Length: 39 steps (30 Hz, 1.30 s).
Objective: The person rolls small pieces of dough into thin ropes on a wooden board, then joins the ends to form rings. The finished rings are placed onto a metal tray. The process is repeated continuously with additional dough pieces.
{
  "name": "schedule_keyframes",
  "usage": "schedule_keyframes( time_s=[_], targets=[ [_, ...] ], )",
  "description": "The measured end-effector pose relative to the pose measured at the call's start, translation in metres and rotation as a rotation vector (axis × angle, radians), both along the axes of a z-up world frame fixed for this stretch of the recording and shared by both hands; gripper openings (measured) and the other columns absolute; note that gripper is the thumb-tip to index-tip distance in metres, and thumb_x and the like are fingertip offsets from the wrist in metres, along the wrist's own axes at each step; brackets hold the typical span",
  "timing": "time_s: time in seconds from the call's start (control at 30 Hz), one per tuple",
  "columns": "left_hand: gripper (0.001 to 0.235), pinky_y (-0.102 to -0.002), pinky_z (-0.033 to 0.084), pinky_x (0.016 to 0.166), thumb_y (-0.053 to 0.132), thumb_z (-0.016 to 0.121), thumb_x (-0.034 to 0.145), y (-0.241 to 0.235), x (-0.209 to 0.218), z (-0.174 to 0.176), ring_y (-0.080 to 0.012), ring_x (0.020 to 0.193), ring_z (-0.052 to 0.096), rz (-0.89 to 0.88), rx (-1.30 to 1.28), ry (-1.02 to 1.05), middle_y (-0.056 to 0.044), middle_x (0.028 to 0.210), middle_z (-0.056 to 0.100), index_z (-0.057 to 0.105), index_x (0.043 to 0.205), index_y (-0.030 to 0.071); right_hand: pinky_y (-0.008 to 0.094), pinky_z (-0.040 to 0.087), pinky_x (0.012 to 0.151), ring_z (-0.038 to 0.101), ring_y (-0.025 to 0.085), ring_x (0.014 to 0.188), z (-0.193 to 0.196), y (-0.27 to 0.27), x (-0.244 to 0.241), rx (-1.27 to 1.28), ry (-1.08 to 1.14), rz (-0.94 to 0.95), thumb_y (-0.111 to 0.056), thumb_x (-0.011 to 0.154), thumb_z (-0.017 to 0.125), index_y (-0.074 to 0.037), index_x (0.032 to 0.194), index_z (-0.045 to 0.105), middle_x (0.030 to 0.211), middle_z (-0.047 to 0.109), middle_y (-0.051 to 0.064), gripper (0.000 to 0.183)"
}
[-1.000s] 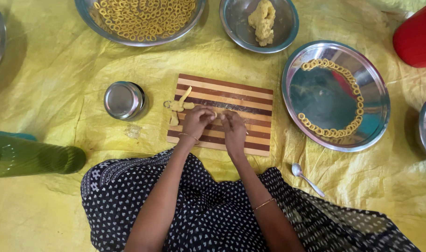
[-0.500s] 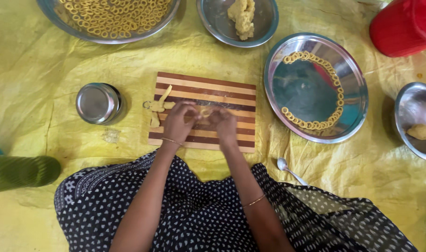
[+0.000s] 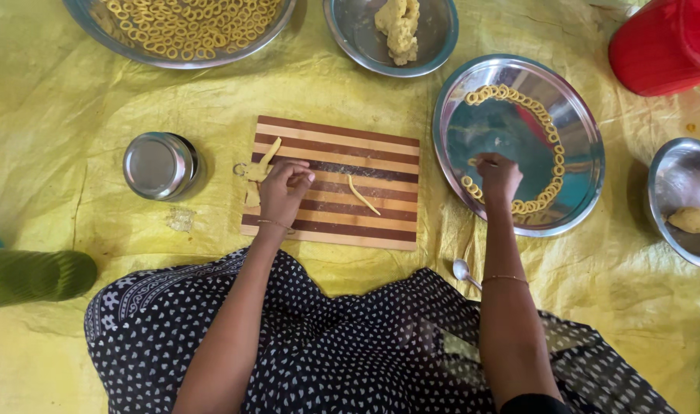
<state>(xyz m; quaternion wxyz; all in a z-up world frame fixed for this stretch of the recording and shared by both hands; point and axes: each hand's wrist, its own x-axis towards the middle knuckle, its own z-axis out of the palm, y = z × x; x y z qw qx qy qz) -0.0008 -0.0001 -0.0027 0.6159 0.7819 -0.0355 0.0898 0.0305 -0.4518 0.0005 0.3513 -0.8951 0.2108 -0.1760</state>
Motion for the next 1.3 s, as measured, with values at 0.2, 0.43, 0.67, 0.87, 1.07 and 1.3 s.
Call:
schedule_keyframes(
  time_s=[0.2,0.43,0.67,0.87,1.07,1.3],
  targets=[
    [0.006,-0.027,0.059,0.086,0.008,0.074,0.092,0.005,-0.001,-0.006,-0.0148,0.096,0.072,0.014,-0.019,-0.003,-0.007,0.112,0.072,0.074,0.095,0.002,0.034,0.058,0.079,0.077,0.022,0.083,-0.013,0.013,-0.009,-0.142,0.01,0.187,-0.002,0.082,0.077,-0.01,0.102,0.082,0.095,0.078,0.012,0.022],
    [0.007,-0.026,0.06,0.087,0.008,0.074,0.093,0.004,0.0,-0.007,-0.0131,0.093,0.072,0.008,-0.045,0.014,-0.006,0.112,0.072,0.074,0.096,0.002,0.037,0.058,0.082,0.076,0.025,0.083,-0.006,0.024,-0.018,-0.136,0.081,0.146,-0.002,0.083,0.076,-0.011,0.102,0.082,0.097,0.078,0.014,0.021],
    [0.006,-0.025,0.06,0.087,0.008,0.074,0.093,0.007,-0.002,-0.007,-0.0128,0.094,0.072,0.02,-0.034,0.026,-0.006,0.111,0.073,0.074,0.096,0.003,0.037,0.057,0.085,0.075,0.027,0.09,-0.018,0.011,-0.022,-0.225,-0.116,0.079,0.007,0.084,0.063,-0.01,0.105,0.082,0.104,0.078,0.013,0.033],
    [0.006,-0.026,0.059,0.086,0.008,0.073,0.093,0.005,0.001,-0.008,-0.013,0.093,0.071,0.032,-0.027,0.013,-0.006,0.111,0.073,0.074,0.096,0.002,0.039,0.058,0.078,0.073,0.028,0.088,-0.015,0.031,-0.021,-0.315,-0.348,-0.061,0.006,0.084,0.064,-0.008,0.099,0.081,0.101,0.078,0.012,0.027],
    [0.007,-0.026,0.06,0.084,0.005,0.072,0.093,0.007,0.001,-0.01,-0.0127,0.091,0.072,0.04,-0.099,0.02,-0.007,0.109,0.072,0.072,0.096,-0.001,0.043,0.056,0.076,0.064,0.027,0.091,-0.02,0.137,-0.009,-0.346,-0.305,0.185,0.0,0.095,0.066,-0.005,0.101,0.075,0.099,0.072,0.016,0.011],
    [0.009,-0.027,0.061,0.082,0.006,0.073,0.093,0.011,0.002,-0.02,-0.0141,0.09,0.073,0.077,-0.15,0.032,-0.007,0.108,0.072,0.072,0.097,-0.002,0.059,0.019,0.12,0.024,0.043,0.15,-0.002,0.219,-0.003,-0.534,0.019,0.383,-0.05,0.106,0.039,-0.002,0.15,0.045,0.16,0.033,0.026,0.065]
  ],
)
